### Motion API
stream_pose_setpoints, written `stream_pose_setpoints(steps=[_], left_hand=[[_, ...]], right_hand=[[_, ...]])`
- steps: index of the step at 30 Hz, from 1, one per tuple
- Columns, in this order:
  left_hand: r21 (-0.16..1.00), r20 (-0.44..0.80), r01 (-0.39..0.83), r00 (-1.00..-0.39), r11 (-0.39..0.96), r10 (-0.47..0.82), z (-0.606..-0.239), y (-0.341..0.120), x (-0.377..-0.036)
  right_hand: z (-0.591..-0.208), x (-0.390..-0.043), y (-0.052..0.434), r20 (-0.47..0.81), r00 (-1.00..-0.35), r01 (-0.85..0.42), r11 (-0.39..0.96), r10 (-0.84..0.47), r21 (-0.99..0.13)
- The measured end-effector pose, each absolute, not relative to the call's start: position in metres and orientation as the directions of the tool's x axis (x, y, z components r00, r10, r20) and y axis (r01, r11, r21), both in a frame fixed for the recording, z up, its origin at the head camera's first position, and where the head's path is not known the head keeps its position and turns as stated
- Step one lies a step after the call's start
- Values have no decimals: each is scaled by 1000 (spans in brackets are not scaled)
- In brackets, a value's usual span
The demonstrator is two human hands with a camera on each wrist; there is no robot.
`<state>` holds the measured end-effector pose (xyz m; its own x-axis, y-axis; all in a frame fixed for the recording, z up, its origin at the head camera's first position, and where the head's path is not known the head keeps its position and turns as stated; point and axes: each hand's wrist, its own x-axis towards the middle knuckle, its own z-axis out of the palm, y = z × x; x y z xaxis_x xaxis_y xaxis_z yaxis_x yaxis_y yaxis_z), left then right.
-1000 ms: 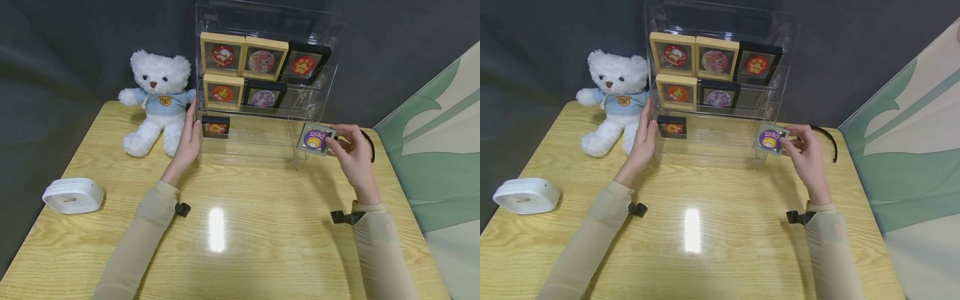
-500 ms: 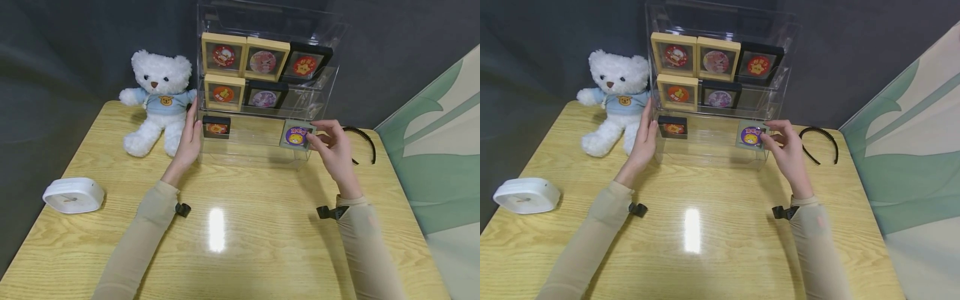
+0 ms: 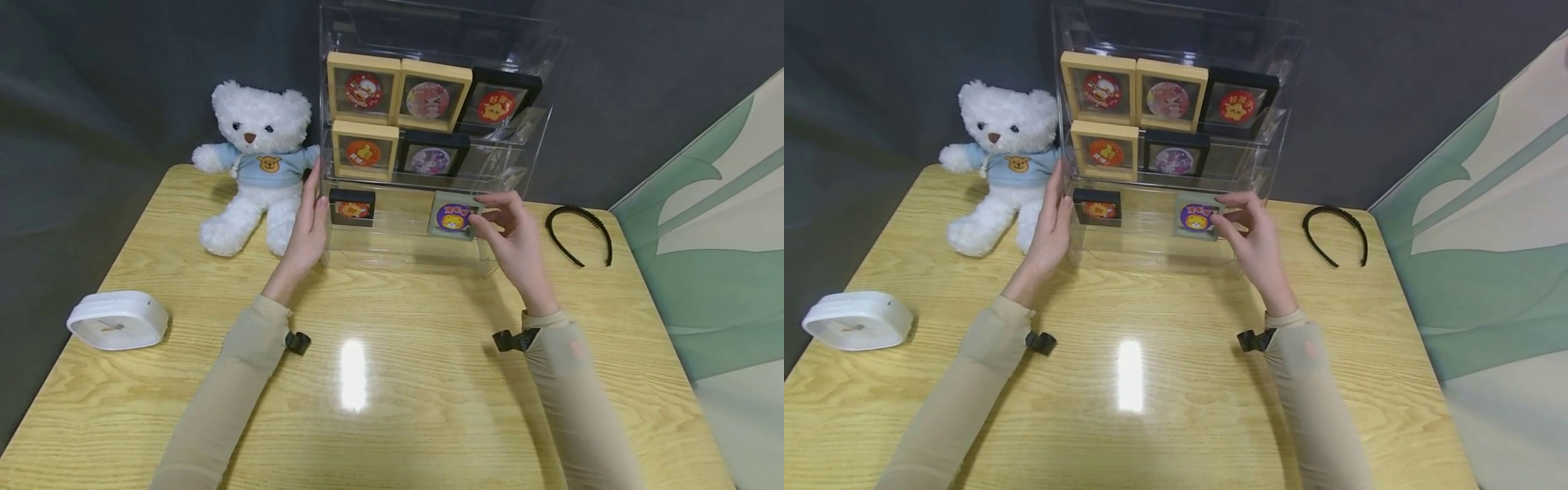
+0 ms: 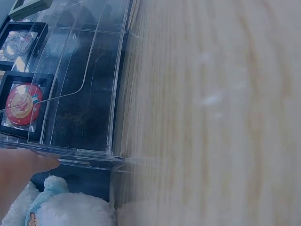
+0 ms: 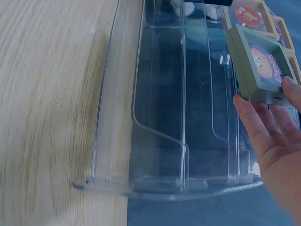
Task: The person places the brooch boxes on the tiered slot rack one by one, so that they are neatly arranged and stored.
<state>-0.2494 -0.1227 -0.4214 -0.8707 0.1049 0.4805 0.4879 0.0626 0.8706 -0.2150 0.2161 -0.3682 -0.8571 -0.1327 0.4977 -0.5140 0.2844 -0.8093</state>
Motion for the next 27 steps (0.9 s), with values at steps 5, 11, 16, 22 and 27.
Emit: stream_pose_setpoints(steps=[5,11,16,22,27], left_hand=[[867,488,495,-867,57,103,-422,-123,-249],[880,466,473,-878,52,107,-421,-122,-250],[878,466,475,-877,63,112,-422,-123,-249],[871,478,486,-872,68,110,-423,-124,-249],[863,493,501,-863,68,109,-424,-123,-251]], right_hand=[[-367,-219,203,514,-847,-531,268,-136,-804],[-368,-225,192,544,-825,-565,259,-154,-783],[-371,-232,185,552,-820,-573,247,-155,-781],[-374,-238,176,553,-816,-578,251,-169,-776],[-375,-241,169,545,-819,-573,269,-176,-774]])
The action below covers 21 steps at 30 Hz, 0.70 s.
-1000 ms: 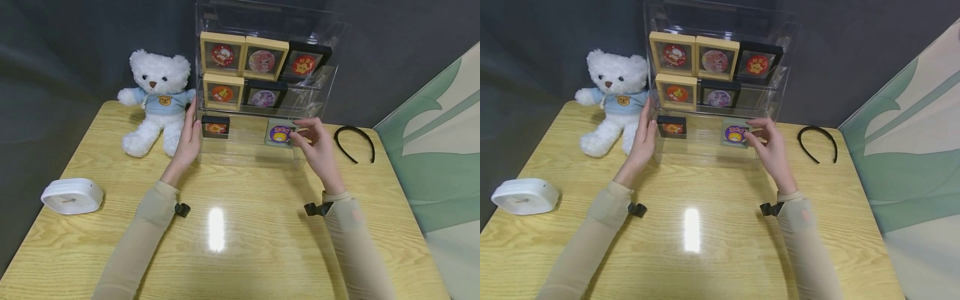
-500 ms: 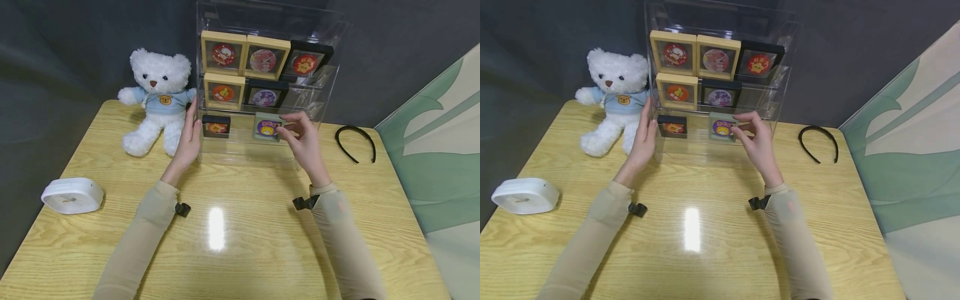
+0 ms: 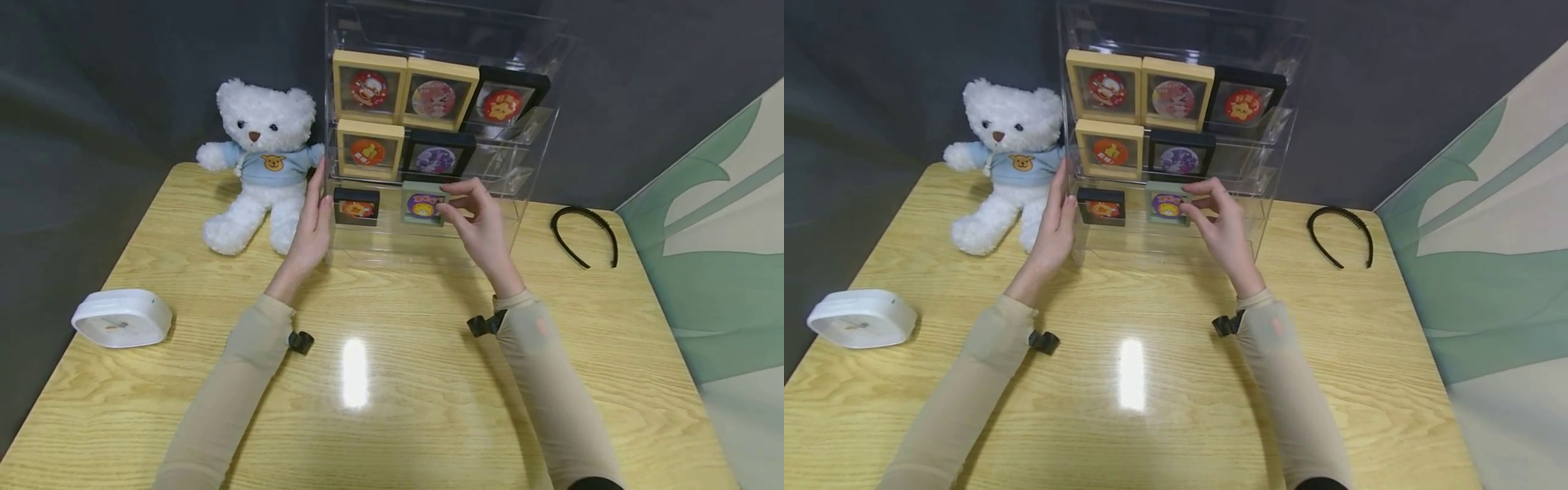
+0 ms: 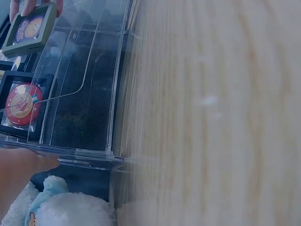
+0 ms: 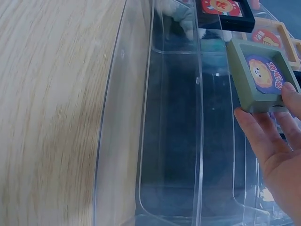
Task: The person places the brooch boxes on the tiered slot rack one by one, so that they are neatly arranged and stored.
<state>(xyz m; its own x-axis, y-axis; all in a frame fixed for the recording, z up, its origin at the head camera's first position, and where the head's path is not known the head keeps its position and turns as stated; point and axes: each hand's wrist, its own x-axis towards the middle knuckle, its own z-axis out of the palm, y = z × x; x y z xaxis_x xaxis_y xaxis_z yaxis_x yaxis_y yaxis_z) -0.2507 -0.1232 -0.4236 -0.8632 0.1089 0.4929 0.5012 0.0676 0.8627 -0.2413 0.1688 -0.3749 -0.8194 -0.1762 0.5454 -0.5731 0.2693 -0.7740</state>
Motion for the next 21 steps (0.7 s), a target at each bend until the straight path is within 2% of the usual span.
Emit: stream_pose_setpoints(steps=[8,21], left_hand=[[856,506,514,-855,54,117,-424,-121,-252],[858,500,509,-859,75,109,-424,-123,-252]], right_hand=[[-378,-246,162,536,-825,-565,273,-178,-779],[-388,-254,150,503,-838,-545,361,-211,-757]])
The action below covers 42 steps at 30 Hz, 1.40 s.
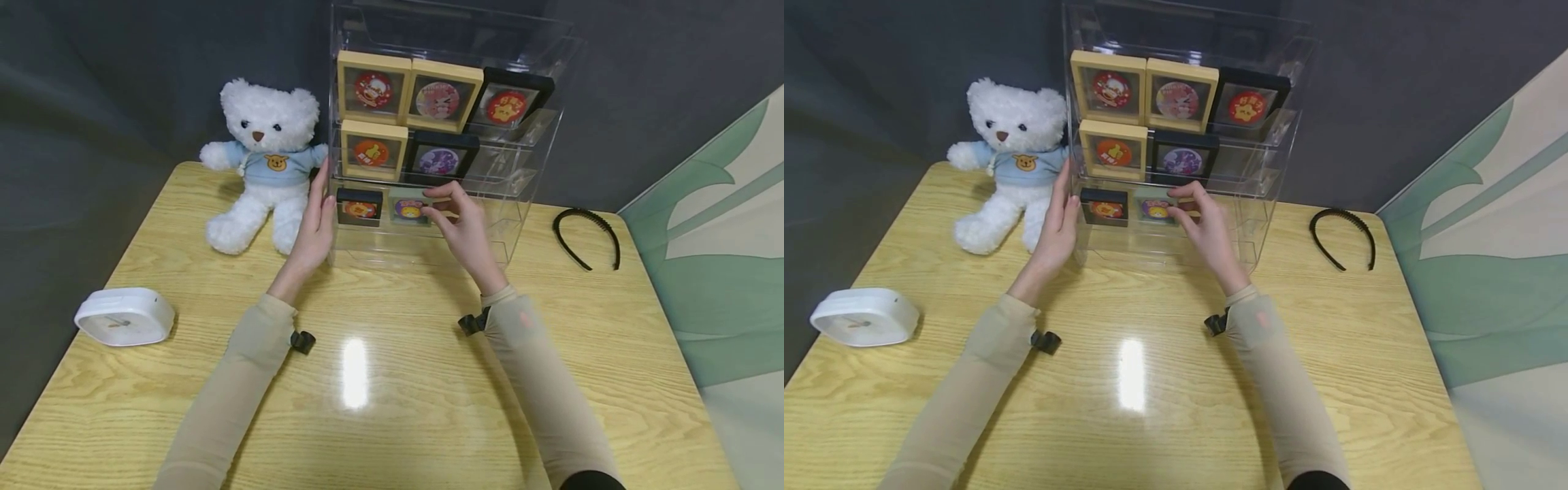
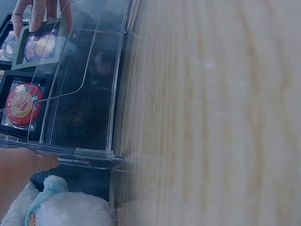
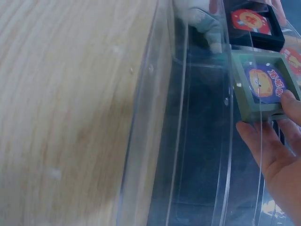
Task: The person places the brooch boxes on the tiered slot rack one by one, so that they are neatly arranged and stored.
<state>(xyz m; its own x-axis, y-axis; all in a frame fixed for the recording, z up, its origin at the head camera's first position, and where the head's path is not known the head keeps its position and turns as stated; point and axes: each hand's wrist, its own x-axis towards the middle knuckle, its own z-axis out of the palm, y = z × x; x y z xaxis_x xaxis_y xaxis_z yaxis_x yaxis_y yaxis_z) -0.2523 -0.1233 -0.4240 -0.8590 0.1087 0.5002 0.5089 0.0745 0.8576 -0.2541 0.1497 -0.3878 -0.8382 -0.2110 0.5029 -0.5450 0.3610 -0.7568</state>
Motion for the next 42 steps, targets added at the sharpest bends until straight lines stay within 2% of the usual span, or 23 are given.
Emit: stream_pose_setpoints(steps=[18,34,39,42], left_hand=[[865,486,494,-868,83,104,-424,-122,-253],[872,473,484,-872,74,123,-419,-124,-249],[862,485,498,-865,93,131,-413,-135,-245],[835,500,513,-858,197,116,-407,-146,-241]], right_hand=[[-393,-248,148,530,-813,-576,463,-242,-674],[-392,-242,162,563,-789,-607,450,-244,-655],[-378,-236,181,609,-734,-661,524,-301,-537],[-358,-234,200,628,-704,-672,597,-332,-439]])
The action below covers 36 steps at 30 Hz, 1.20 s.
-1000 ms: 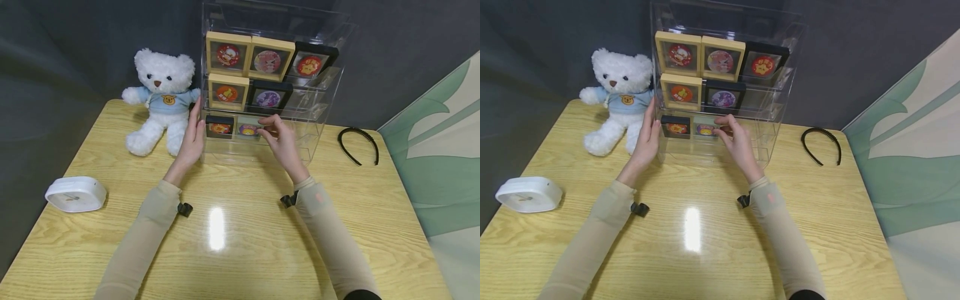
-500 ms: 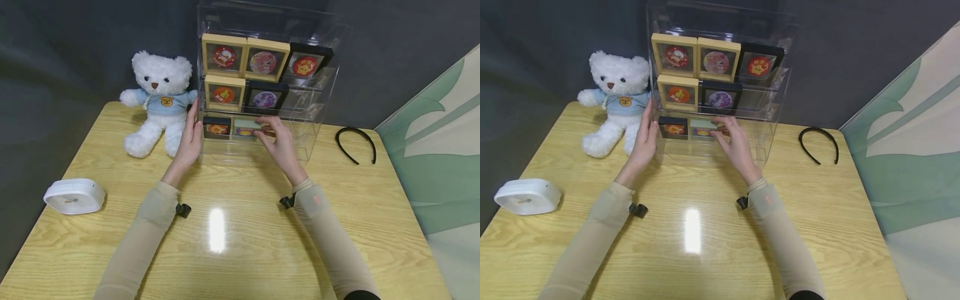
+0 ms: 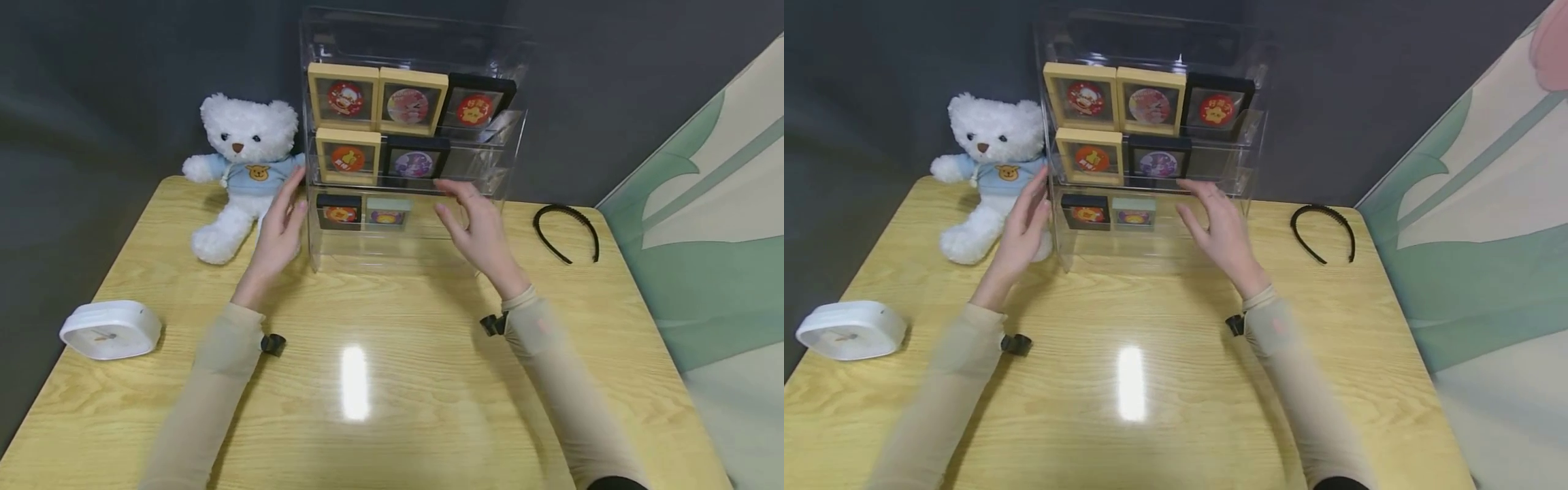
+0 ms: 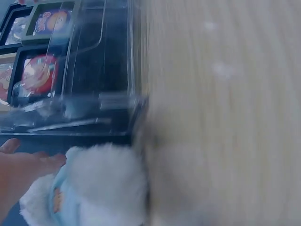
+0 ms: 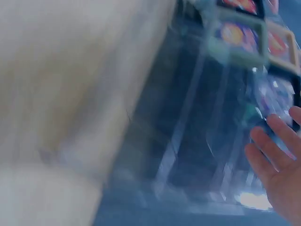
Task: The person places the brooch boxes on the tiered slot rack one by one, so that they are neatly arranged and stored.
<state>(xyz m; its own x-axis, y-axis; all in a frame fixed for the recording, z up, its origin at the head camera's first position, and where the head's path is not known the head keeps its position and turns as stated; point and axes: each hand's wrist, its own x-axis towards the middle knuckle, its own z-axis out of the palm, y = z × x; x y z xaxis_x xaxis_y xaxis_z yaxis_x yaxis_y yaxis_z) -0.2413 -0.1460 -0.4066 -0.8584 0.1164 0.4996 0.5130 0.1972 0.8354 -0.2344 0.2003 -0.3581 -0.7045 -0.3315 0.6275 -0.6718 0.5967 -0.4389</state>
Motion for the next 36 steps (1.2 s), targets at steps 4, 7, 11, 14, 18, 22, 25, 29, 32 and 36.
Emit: stream_pose_setpoints(steps=[4,7,11,14,18,22,25,29,32,36], left_hand=[[739,544,549,-828,390,136,-387,-162,-239],[636,589,581,-791,507,168,-364,-170,-241],[467,643,603,-734,647,220,-332,-178,-244],[333,651,581,-711,743,265,-312,-182,-245],[167,625,529,-710,832,326,-288,-187,-247],[34,614,515,-687,856,389,-266,-188,-252],[-51,627,520,-647,852,433,-252,-188,-256],[-144,627,518,-611,843,483,-237,-185,-258],[-181,622,502,-607,846,494,-228,-184,-258],[-191,631,482,-607,855,483,-221,-186,-255]], right_hand=[[-329,-231,230,639,-700,-639,681,-319,-359],[-308,-228,253,636,-716,-593,733,-289,-334],[-278,-223,276,612,-741,-538,789,-276,-297],[-258,-224,292,592,-760,-490,835,-269,-251],[-239,-230,314,576,-769,-444,879,-276,-172],[-225,-232,333,553,-781,-401,912,-291,-86],[-217,-232,343,526,-798,-360,933,-294,-23],[-208,-228,352,501,-809,-322,945,-307,59],[-202,-226,356,480,-822,-295,950,-307,101],[-197,-224,357,478,-819,-289,948,-318,135]])
